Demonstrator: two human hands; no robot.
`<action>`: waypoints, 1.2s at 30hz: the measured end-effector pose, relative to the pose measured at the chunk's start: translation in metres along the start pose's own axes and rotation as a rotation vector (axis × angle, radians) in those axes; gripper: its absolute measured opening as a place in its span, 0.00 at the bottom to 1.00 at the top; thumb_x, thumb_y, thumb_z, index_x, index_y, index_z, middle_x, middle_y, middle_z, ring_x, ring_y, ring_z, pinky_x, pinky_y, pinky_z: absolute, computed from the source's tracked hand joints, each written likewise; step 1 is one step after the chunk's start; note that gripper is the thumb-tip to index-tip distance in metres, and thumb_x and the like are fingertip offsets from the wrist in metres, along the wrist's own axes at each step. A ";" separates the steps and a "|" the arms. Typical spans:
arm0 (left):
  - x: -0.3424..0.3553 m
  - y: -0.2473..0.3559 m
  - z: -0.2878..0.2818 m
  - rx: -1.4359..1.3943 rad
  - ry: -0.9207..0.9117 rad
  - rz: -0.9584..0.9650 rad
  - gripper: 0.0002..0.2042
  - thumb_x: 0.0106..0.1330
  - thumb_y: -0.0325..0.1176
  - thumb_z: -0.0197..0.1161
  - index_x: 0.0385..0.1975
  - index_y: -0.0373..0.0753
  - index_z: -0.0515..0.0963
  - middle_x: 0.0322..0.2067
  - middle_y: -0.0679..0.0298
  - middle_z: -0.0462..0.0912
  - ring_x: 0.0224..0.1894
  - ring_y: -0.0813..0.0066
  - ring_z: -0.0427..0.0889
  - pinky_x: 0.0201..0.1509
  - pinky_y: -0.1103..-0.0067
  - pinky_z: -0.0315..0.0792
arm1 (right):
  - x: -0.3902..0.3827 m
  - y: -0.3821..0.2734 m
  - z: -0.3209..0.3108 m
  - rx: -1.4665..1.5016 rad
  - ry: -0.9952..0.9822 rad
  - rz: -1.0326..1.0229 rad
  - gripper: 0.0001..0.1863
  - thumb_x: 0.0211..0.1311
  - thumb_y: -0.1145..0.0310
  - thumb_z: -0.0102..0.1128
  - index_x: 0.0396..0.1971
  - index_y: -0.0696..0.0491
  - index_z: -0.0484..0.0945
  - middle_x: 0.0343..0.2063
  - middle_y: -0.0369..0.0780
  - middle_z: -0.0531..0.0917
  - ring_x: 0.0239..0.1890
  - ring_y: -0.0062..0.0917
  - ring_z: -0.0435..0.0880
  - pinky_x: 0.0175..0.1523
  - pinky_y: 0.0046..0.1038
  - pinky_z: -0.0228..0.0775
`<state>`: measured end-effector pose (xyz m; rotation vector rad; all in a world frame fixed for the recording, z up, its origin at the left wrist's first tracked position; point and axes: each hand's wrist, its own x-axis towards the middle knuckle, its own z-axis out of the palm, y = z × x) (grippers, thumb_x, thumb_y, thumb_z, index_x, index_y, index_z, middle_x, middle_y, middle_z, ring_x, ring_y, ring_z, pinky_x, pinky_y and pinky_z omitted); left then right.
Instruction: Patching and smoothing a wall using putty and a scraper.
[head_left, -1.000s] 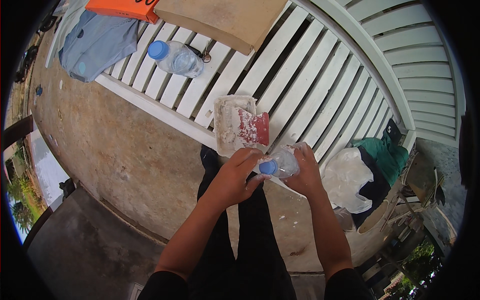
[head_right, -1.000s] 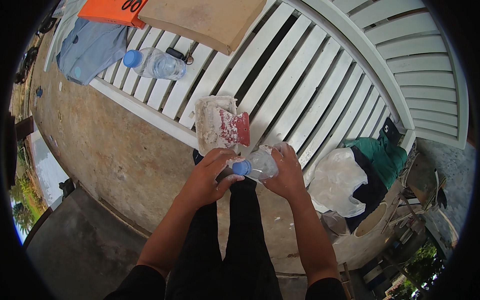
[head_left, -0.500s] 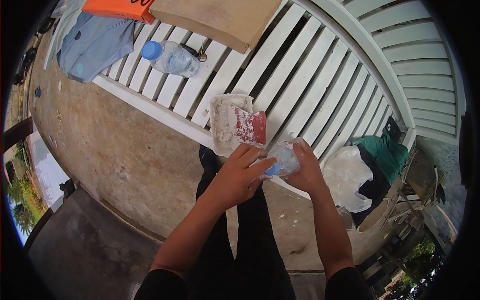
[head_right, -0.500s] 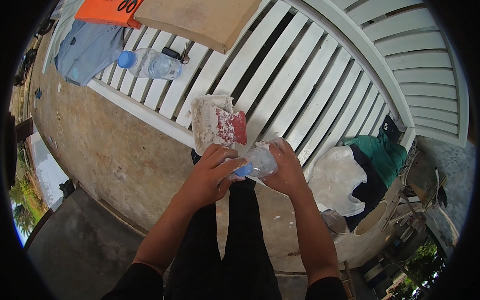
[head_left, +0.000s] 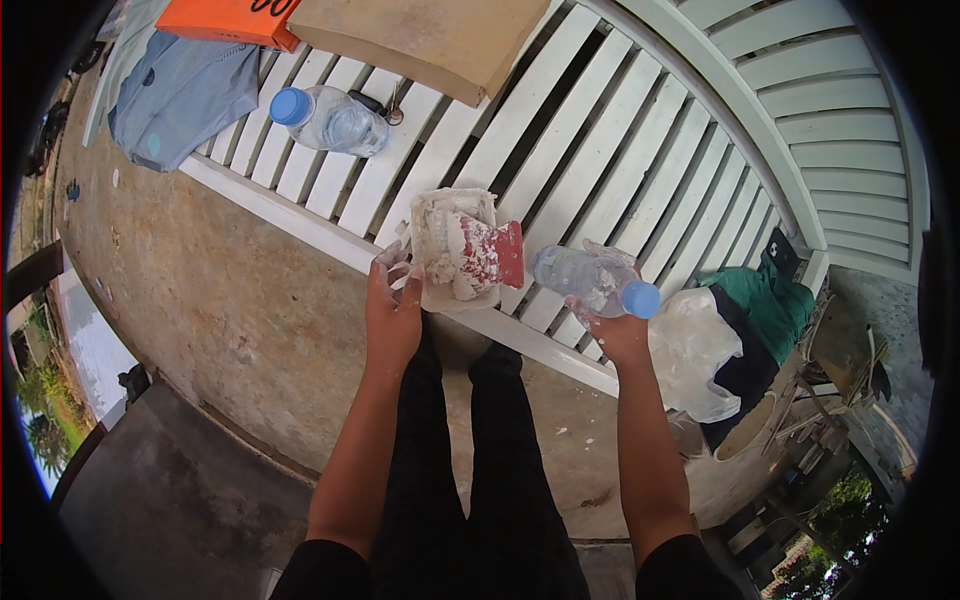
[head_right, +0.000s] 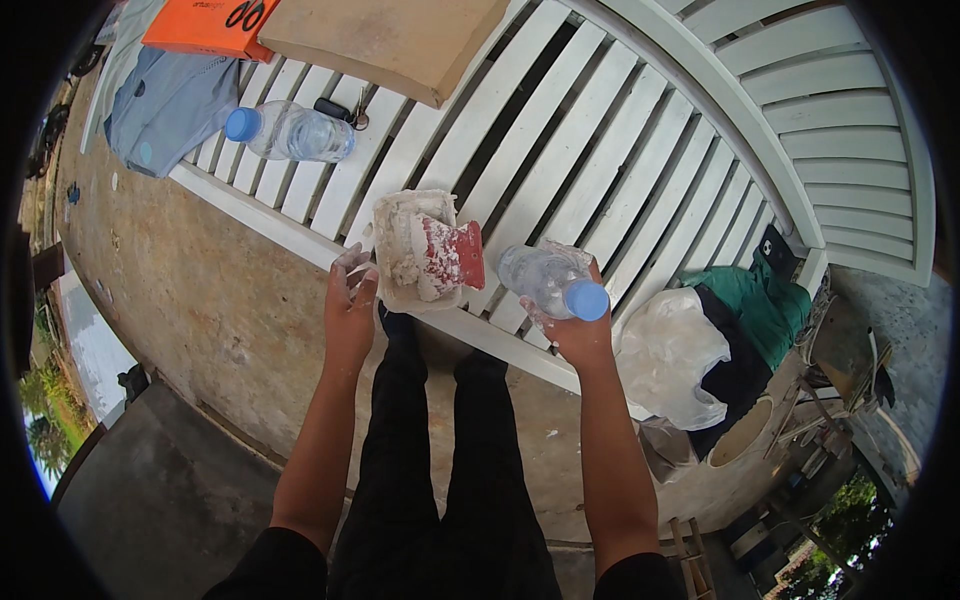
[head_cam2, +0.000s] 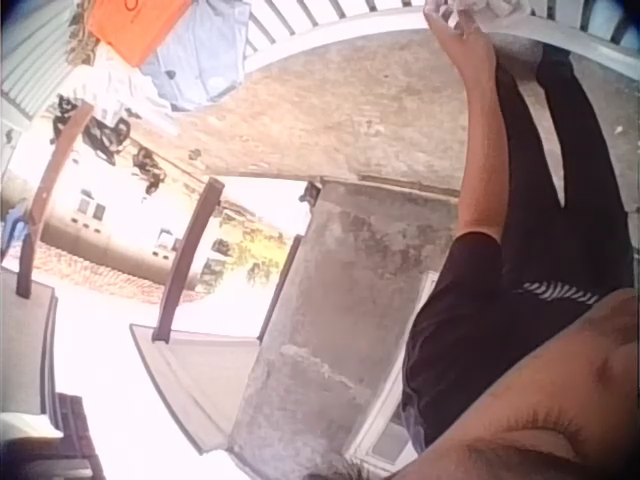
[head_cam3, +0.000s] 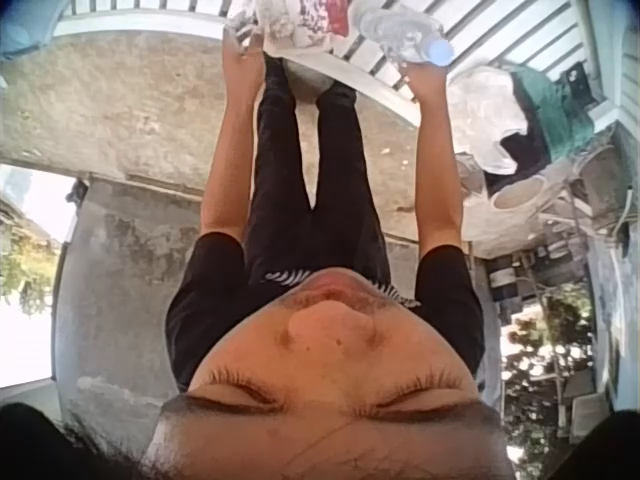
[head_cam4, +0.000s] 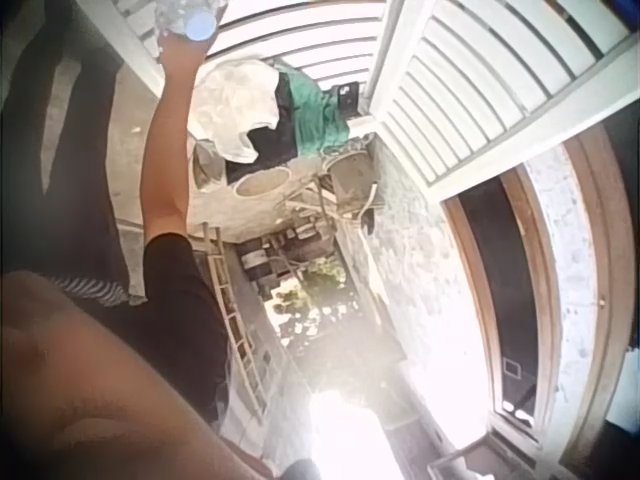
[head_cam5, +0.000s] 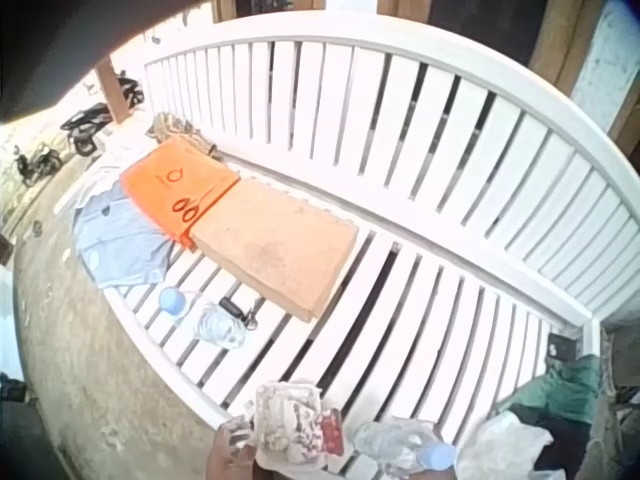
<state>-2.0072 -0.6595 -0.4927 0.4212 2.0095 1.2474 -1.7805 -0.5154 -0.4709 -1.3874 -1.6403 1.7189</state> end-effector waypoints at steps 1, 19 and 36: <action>0.002 -0.012 -0.002 -0.008 -0.047 -0.077 0.20 0.66 0.31 0.55 0.56 0.30 0.65 0.53 0.51 0.70 0.54 0.63 0.71 0.56 0.69 0.67 | -0.001 -0.004 0.002 -0.072 -0.011 0.014 0.35 0.41 0.76 0.72 0.53 0.56 0.68 0.47 0.45 0.78 0.50 0.29 0.78 0.55 0.29 0.70; 0.028 -0.060 -0.004 0.229 -0.120 -0.092 0.15 0.62 0.27 0.57 0.46 0.26 0.72 0.36 0.54 0.81 0.39 0.70 0.80 0.45 0.76 0.71 | -0.011 0.020 -0.006 -0.162 -0.060 -0.149 0.39 0.38 0.76 0.70 0.56 0.58 0.65 0.50 0.45 0.76 0.52 0.32 0.77 0.57 0.31 0.68; -0.042 0.027 -0.064 -0.793 -0.342 -0.383 0.31 0.53 0.17 0.52 0.61 0.34 0.58 0.53 0.56 0.71 0.57 0.63 0.72 0.61 0.67 0.66 | -0.116 -0.035 0.051 0.190 -0.370 0.398 0.28 0.62 0.72 0.59 0.60 0.57 0.59 0.55 0.45 0.70 0.49 0.27 0.76 0.51 0.28 0.73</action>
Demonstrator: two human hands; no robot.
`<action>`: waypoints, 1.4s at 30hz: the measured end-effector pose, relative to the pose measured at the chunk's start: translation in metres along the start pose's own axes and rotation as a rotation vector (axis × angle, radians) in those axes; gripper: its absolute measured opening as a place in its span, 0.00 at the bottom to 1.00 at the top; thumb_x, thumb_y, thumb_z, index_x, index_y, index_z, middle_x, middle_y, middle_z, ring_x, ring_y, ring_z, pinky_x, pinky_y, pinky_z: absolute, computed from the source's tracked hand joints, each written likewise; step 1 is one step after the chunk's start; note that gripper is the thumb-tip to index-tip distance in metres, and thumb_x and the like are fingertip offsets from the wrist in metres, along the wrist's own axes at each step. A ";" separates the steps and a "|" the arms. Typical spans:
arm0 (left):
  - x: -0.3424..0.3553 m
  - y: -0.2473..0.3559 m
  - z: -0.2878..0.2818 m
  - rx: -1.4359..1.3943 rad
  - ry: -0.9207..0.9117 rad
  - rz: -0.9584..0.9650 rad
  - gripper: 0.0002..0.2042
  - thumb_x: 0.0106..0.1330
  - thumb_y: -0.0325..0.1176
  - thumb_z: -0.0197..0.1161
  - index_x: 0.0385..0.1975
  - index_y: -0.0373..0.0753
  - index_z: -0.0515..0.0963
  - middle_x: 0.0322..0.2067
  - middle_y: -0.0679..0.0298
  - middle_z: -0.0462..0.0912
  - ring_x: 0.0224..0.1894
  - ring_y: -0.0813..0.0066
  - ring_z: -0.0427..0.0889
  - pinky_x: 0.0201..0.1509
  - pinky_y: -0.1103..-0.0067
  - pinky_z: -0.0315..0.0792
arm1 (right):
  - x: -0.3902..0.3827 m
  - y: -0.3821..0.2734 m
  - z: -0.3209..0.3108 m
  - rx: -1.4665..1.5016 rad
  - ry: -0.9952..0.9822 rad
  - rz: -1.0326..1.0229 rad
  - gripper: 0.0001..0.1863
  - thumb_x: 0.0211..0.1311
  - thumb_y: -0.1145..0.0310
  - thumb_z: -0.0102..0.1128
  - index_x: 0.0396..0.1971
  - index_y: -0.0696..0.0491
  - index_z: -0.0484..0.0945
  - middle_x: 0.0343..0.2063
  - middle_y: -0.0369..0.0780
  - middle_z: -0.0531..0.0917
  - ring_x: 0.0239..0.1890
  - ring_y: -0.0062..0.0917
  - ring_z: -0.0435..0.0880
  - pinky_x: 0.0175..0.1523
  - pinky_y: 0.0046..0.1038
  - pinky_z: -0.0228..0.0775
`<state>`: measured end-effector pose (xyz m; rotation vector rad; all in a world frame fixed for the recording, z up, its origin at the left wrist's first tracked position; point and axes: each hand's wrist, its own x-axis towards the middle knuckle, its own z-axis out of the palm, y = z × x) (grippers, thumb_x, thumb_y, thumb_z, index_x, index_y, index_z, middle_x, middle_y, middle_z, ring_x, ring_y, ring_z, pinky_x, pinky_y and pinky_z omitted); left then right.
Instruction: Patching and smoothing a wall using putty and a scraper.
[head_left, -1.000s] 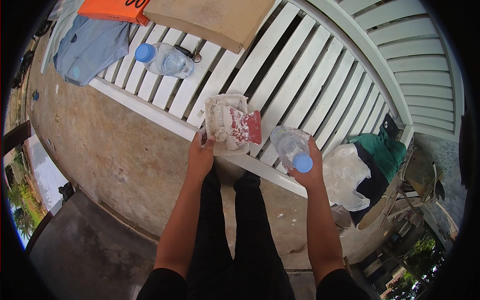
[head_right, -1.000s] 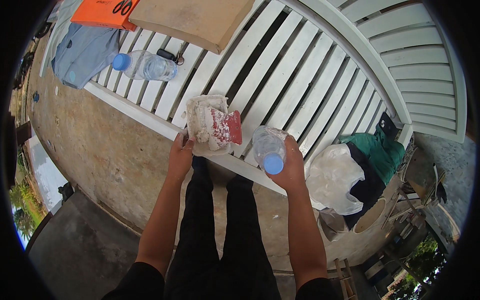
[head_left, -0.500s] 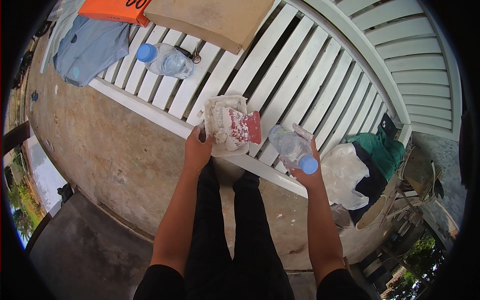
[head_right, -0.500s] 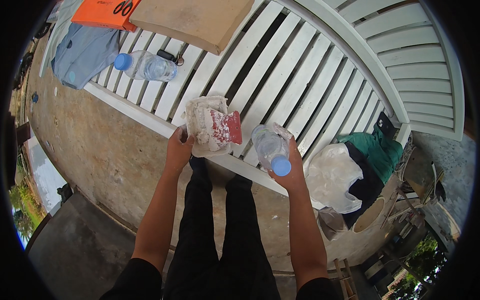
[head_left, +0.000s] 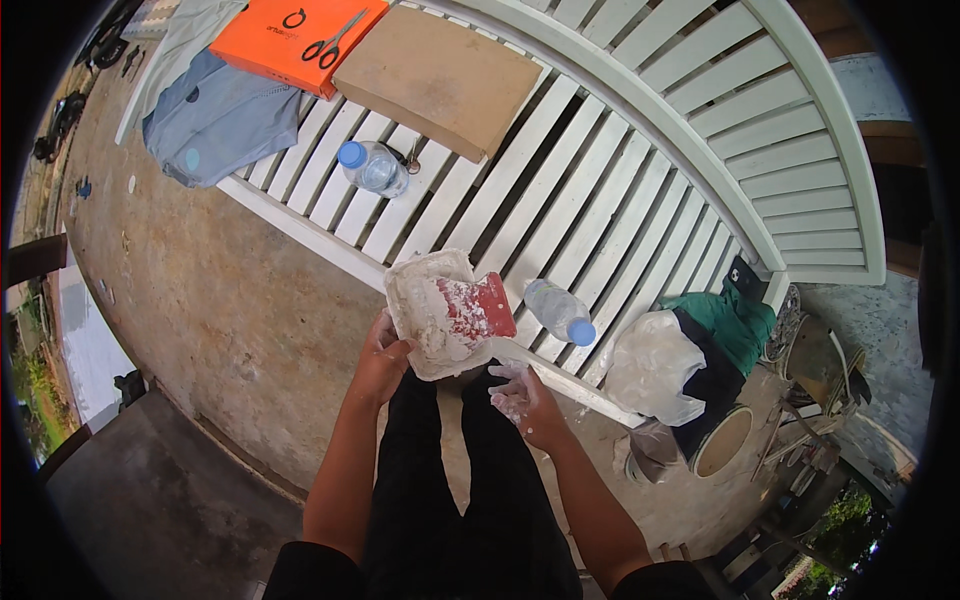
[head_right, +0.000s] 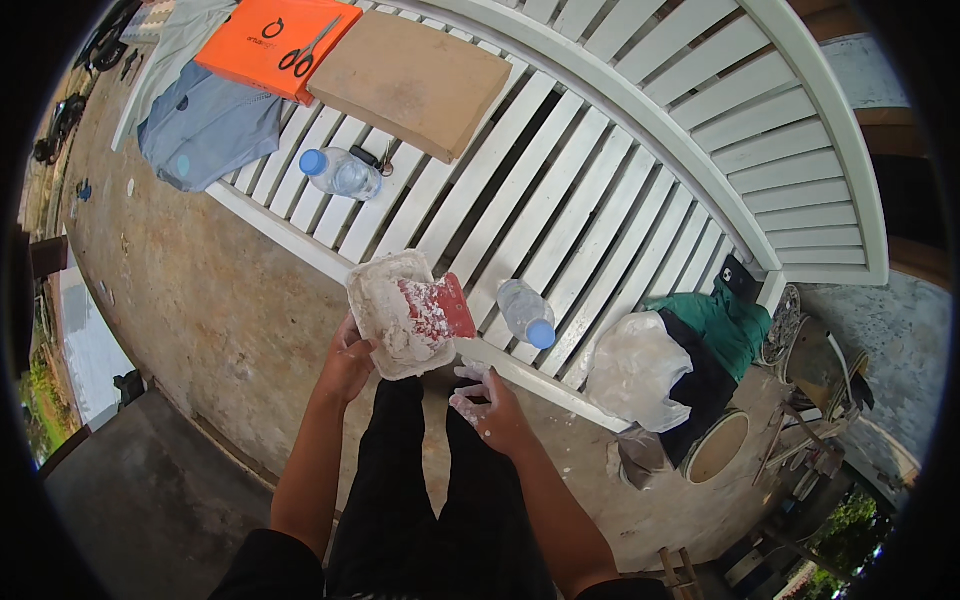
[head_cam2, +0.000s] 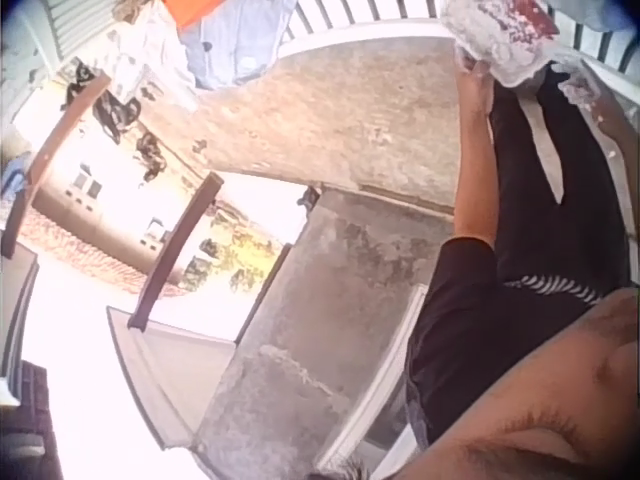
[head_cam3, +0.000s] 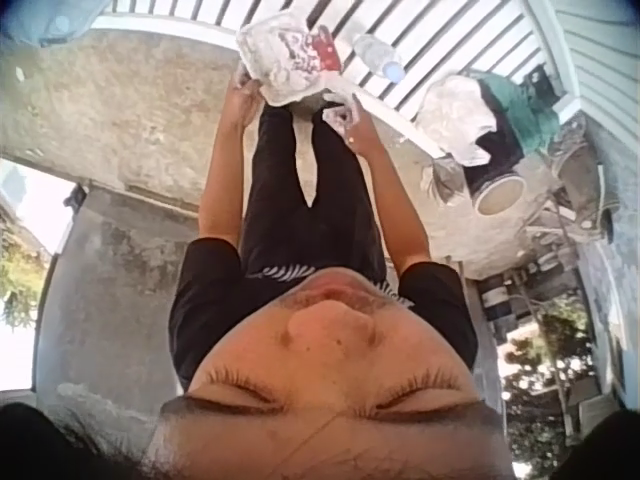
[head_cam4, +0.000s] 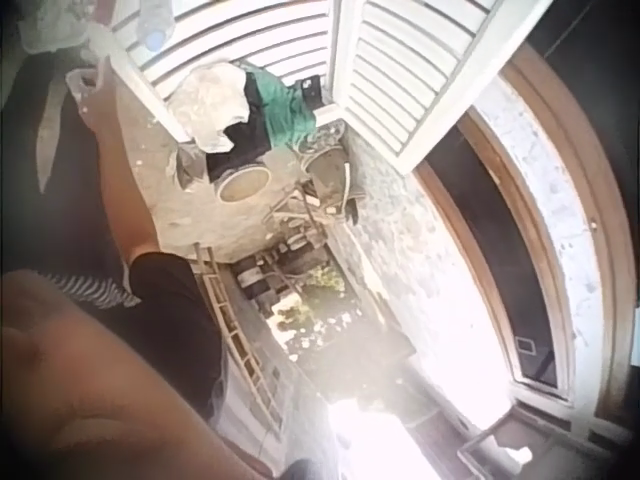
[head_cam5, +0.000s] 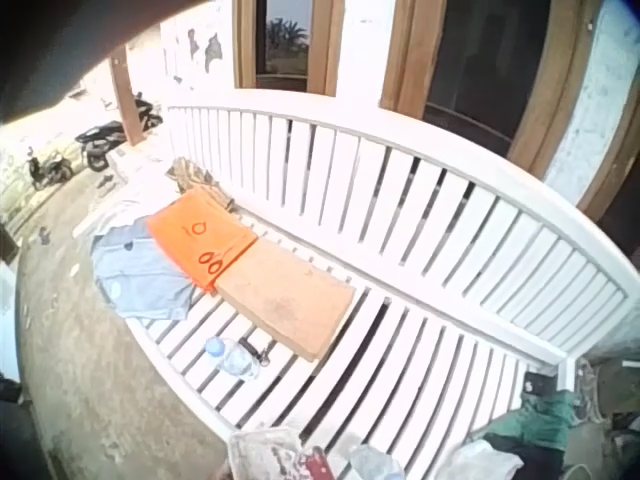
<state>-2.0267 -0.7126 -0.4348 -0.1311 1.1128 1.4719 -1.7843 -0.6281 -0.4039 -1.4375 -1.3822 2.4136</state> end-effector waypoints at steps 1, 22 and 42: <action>-0.020 0.008 0.011 0.004 -0.012 0.026 0.31 0.53 0.17 0.52 0.61 0.34 0.58 0.53 0.56 0.71 0.57 0.63 0.72 0.61 0.67 0.66 | -0.011 -0.022 0.016 0.061 0.027 -0.038 0.30 0.61 0.71 0.60 0.61 0.56 0.57 0.56 0.45 0.69 0.49 0.26 0.76 0.49 0.28 0.74; -0.275 0.115 0.243 -0.555 -0.428 0.407 0.41 0.60 0.62 0.50 0.68 0.43 0.52 0.64 0.53 0.61 0.64 0.51 0.63 0.64 0.53 0.61 | -0.284 -0.342 0.074 -0.704 0.391 -0.959 0.14 0.58 0.69 0.60 0.38 0.62 0.71 0.20 0.48 0.79 0.21 0.35 0.76 0.28 0.31 0.67; -0.321 0.142 0.299 -0.508 -0.529 0.730 0.37 0.61 0.60 0.48 0.65 0.44 0.57 0.61 0.58 0.66 0.62 0.59 0.66 0.67 0.61 0.59 | -0.367 -0.378 0.113 -1.234 0.108 -0.996 0.22 0.56 0.70 0.57 0.49 0.62 0.64 0.22 0.54 0.78 0.28 0.51 0.79 0.35 0.45 0.71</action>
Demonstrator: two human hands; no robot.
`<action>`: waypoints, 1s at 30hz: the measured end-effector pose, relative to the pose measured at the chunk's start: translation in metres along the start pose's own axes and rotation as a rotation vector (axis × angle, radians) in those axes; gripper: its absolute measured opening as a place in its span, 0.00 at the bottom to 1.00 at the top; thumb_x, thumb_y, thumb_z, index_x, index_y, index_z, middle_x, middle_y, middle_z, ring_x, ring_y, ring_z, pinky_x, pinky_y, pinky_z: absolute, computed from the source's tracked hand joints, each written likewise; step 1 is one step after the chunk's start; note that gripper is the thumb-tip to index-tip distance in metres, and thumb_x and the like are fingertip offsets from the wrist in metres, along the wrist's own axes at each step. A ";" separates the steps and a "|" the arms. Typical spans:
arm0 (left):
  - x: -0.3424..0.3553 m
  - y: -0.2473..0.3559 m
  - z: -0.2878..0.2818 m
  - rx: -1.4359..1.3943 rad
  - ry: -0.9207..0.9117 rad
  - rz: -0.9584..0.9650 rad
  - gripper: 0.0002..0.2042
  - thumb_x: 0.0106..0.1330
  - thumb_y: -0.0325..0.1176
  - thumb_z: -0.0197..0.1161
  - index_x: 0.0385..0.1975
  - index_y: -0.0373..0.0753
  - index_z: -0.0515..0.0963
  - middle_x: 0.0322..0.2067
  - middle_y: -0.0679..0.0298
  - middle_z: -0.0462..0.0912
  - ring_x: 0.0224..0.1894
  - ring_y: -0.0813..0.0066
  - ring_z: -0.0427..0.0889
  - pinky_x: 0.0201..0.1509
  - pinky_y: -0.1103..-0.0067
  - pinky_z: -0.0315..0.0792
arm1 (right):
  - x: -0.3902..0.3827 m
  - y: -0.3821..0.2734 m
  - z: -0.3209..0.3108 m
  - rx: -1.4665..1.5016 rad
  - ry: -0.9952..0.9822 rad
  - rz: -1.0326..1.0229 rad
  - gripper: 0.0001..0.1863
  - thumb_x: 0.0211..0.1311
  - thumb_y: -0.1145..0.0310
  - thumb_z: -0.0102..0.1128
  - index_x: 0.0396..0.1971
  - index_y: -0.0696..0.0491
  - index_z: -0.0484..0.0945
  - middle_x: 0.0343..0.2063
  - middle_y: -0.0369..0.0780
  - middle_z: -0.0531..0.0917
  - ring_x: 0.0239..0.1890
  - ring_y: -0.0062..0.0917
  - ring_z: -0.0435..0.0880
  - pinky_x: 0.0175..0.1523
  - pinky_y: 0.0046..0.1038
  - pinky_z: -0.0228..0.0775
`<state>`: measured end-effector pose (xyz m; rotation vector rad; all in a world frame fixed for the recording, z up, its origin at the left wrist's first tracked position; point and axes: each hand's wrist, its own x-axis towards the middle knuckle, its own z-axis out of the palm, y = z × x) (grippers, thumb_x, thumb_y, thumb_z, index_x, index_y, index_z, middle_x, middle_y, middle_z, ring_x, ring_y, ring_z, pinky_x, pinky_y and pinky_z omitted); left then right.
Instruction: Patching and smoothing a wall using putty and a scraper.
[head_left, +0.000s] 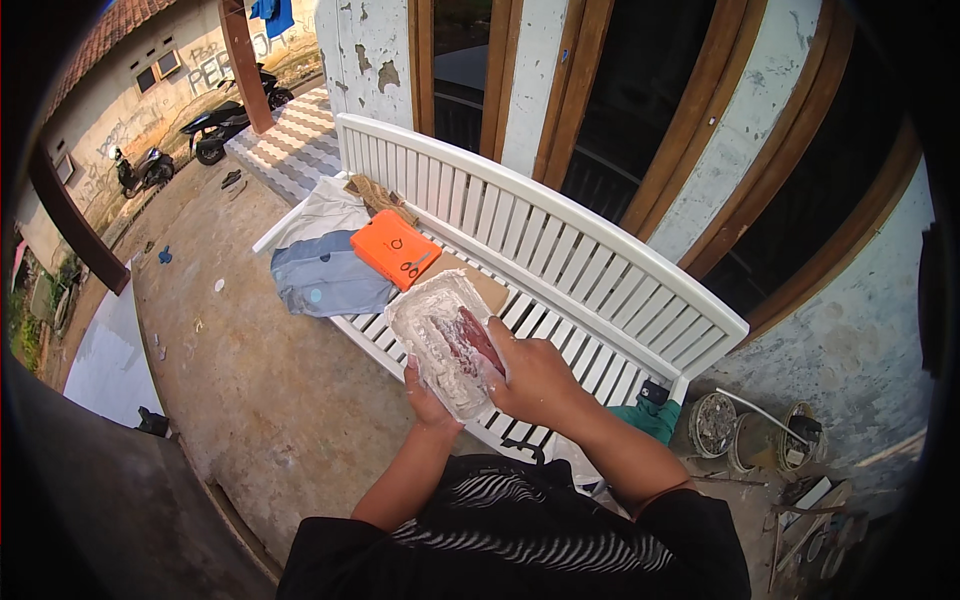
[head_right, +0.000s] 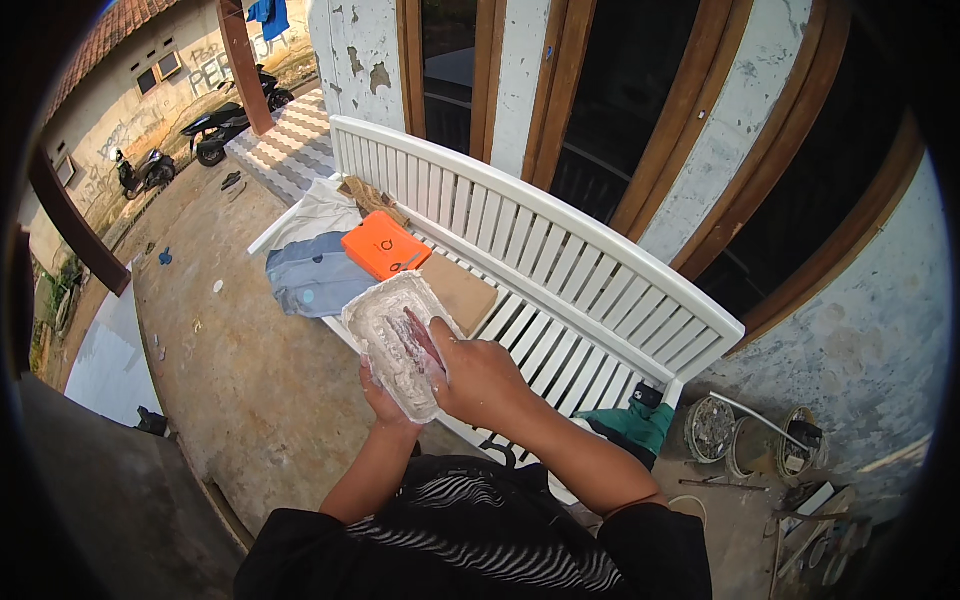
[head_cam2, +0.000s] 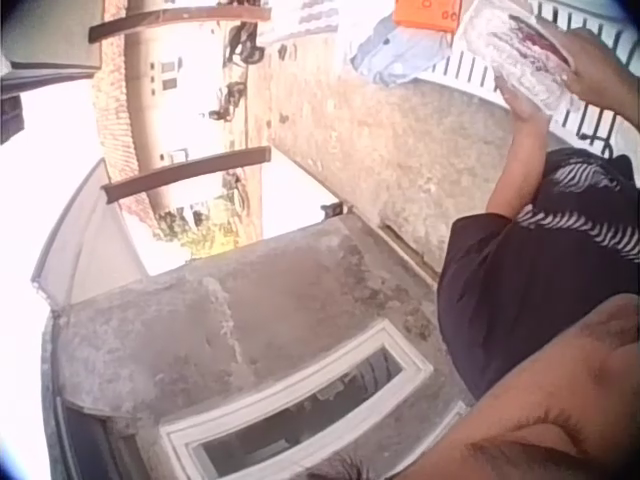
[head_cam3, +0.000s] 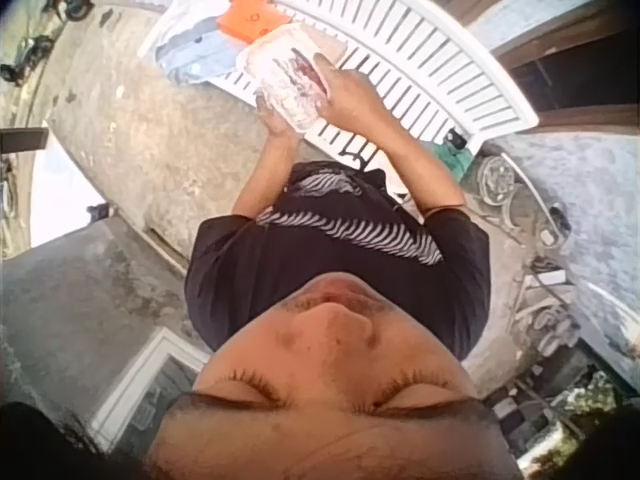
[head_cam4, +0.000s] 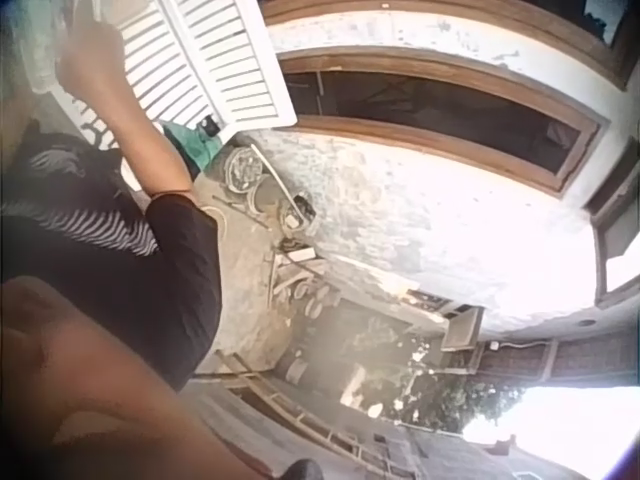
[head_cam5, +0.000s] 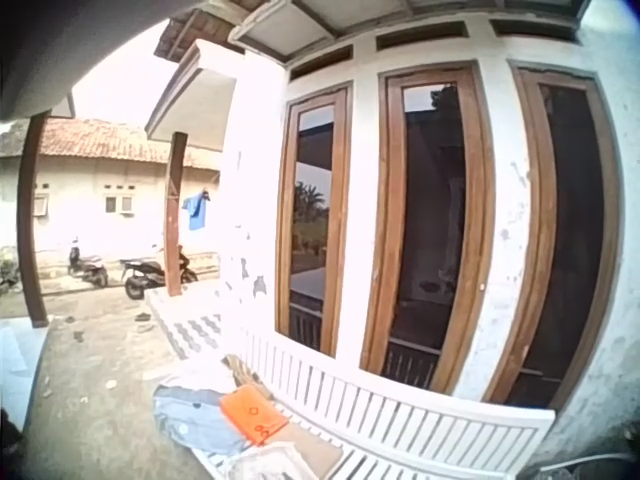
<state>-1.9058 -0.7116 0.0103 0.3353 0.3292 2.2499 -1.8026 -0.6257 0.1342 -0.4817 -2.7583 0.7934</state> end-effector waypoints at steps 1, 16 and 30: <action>-0.001 0.000 -0.001 0.001 -0.001 0.002 0.37 0.61 0.60 0.48 0.65 0.44 0.57 0.61 0.58 0.66 0.62 0.59 0.66 0.67 0.61 0.59 | 0.001 0.001 0.000 0.018 0.028 -0.025 0.22 0.55 0.70 0.56 0.49 0.62 0.64 0.22 0.54 0.78 0.28 0.51 0.79 0.35 0.45 0.71; -0.021 0.002 -0.009 0.032 -0.004 -0.013 0.36 0.61 0.62 0.45 0.65 0.44 0.59 0.60 0.59 0.67 0.61 0.60 0.67 0.66 0.63 0.60 | -0.011 -0.015 0.009 0.014 -0.026 -0.042 0.20 0.54 0.69 0.58 0.45 0.61 0.65 0.22 0.55 0.78 0.28 0.52 0.79 0.35 0.45 0.72; -0.031 0.106 -0.031 -0.057 0.013 0.147 0.36 0.62 0.59 0.48 0.65 0.41 0.59 0.61 0.56 0.66 0.62 0.57 0.67 0.66 0.61 0.60 | 0.052 -0.069 0.060 0.109 0.048 -0.079 0.22 0.55 0.69 0.57 0.48 0.61 0.64 0.24 0.54 0.79 0.30 0.51 0.80 0.37 0.43 0.71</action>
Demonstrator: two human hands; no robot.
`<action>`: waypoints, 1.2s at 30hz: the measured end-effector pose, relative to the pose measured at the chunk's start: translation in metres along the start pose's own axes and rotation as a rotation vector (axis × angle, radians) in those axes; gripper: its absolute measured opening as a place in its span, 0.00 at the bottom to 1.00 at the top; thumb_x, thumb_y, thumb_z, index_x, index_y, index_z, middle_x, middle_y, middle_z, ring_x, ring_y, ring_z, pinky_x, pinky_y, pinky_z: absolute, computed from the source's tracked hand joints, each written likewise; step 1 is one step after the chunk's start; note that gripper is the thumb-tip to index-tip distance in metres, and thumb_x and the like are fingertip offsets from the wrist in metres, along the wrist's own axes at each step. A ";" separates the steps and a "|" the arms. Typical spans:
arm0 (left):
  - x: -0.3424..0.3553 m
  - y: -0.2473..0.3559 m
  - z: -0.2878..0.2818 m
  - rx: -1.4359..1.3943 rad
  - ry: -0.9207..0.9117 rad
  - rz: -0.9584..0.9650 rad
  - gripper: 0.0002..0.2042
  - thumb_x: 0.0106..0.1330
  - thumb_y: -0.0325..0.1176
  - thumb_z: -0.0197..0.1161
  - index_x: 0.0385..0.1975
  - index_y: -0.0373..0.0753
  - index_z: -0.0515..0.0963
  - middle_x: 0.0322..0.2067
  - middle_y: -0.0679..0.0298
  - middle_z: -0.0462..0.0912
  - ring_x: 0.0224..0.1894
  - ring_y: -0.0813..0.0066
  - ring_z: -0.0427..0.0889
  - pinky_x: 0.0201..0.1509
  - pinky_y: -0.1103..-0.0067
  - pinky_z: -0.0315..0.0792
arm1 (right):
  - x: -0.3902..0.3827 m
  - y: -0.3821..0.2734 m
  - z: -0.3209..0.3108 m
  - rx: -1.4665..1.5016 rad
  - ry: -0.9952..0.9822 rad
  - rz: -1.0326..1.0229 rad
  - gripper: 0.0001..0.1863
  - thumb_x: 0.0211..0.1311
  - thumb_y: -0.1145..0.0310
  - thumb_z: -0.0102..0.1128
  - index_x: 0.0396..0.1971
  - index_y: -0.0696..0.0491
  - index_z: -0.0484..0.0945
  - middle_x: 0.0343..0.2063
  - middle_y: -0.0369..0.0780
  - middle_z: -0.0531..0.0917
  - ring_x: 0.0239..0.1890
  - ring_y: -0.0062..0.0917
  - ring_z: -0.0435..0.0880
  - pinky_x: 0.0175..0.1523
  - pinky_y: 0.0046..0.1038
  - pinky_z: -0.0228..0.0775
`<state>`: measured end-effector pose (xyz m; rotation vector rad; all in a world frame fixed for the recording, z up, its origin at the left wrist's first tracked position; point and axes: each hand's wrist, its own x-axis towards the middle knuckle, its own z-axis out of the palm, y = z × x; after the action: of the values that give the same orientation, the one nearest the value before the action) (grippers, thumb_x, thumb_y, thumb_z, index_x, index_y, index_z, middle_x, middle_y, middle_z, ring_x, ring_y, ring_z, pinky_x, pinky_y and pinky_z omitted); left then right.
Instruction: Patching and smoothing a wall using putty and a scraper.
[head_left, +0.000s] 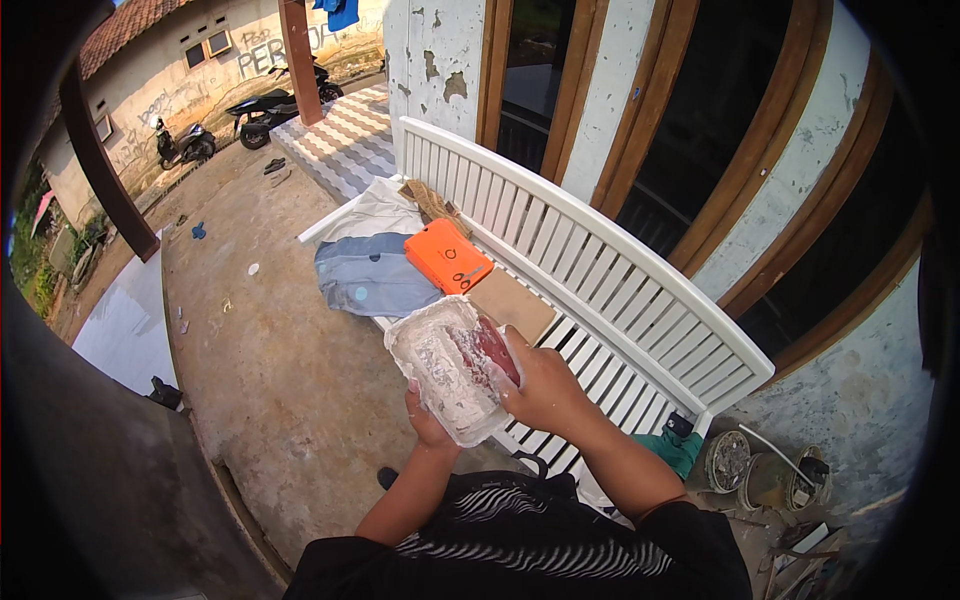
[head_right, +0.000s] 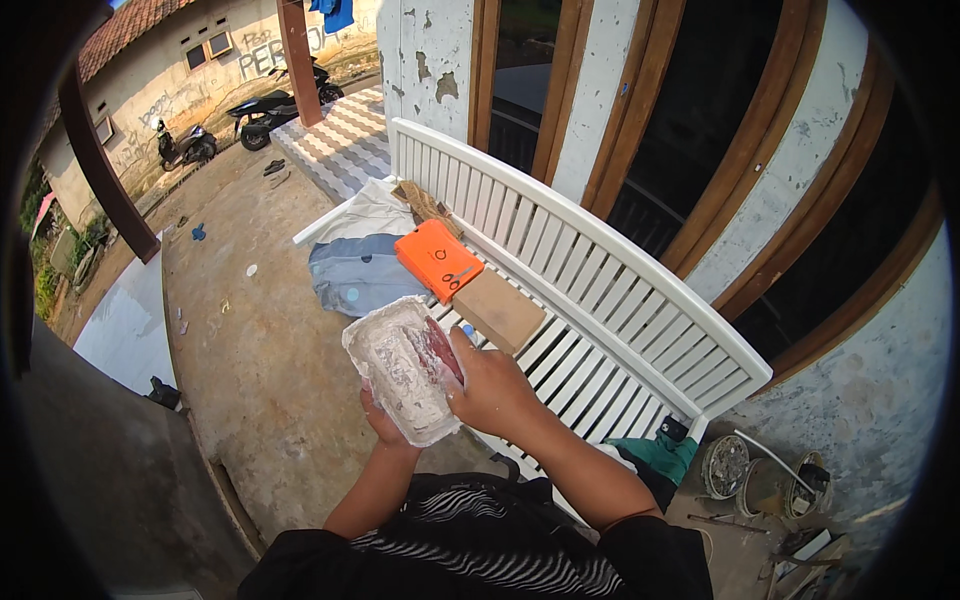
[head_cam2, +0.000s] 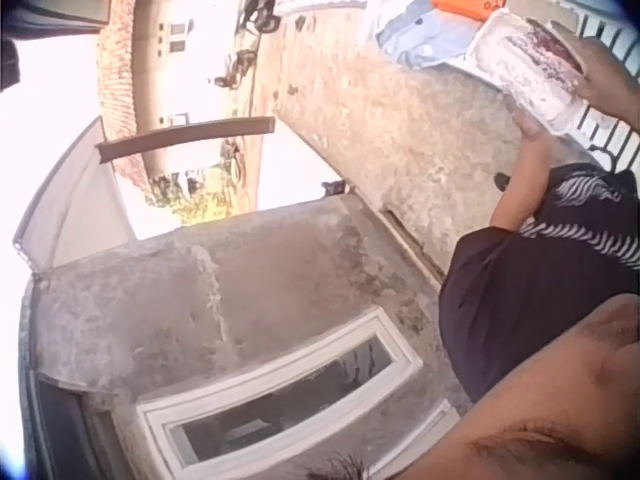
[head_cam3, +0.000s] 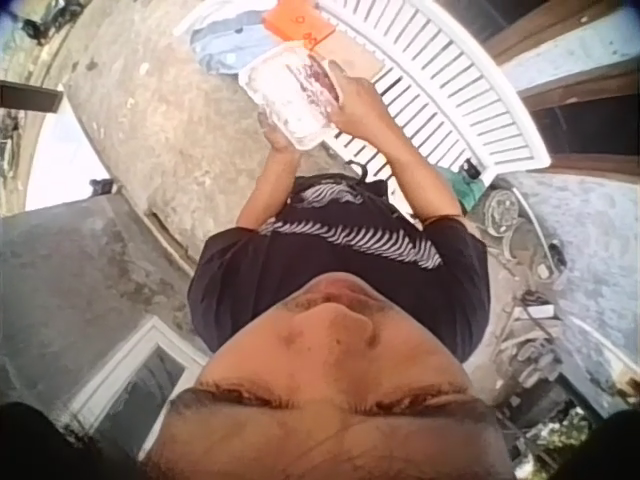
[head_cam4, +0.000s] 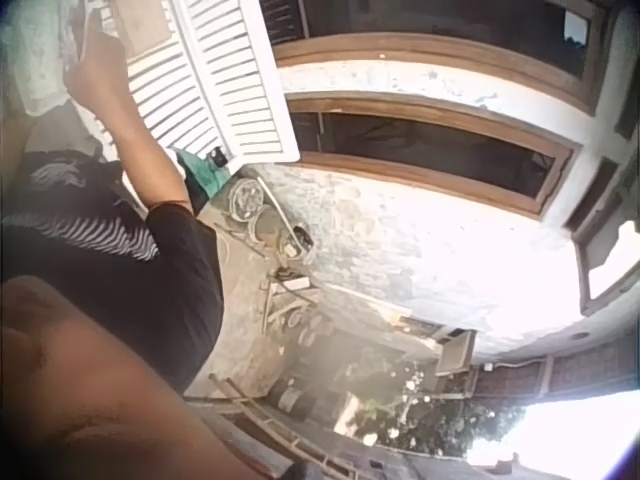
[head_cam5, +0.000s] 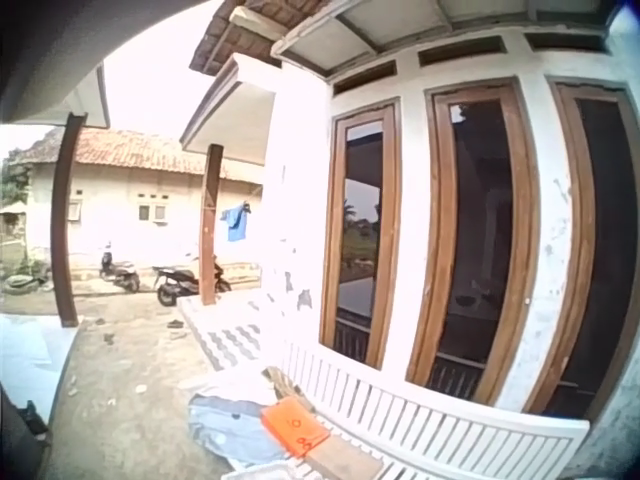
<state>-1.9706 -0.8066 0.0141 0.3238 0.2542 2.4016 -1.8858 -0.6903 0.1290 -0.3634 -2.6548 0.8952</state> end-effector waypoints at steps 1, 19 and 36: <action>0.004 0.014 -0.009 0.033 -0.012 -0.012 0.36 0.61 0.59 0.49 0.65 0.41 0.59 0.61 0.56 0.66 0.62 0.57 0.67 0.66 0.61 0.60 | 0.007 -0.007 0.012 -0.040 -0.033 -0.009 0.22 0.55 0.69 0.57 0.48 0.62 0.64 0.26 0.55 0.79 0.31 0.51 0.80 0.37 0.43 0.71; 0.001 0.308 -0.087 0.257 0.160 0.245 0.38 0.61 0.61 0.46 0.66 0.42 0.55 0.62 0.55 0.63 0.63 0.54 0.64 0.66 0.59 0.60 | 0.160 -0.172 0.217 0.175 -0.155 -0.160 0.26 0.56 0.67 0.59 0.53 0.63 0.65 0.25 0.53 0.80 0.29 0.49 0.80 0.35 0.40 0.71; 0.077 0.440 -0.157 0.404 0.357 0.416 0.36 0.61 0.57 0.49 0.65 0.40 0.56 0.61 0.55 0.65 0.62 0.54 0.65 0.65 0.60 0.61 | 0.325 -0.210 0.331 0.311 -0.285 -0.359 0.26 0.57 0.63 0.57 0.53 0.59 0.65 0.26 0.54 0.80 0.30 0.52 0.79 0.36 0.46 0.70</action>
<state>-2.3438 -1.0973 -0.0050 0.1307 0.9212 2.8011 -2.3361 -0.9225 0.0783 0.3282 -2.6344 1.2846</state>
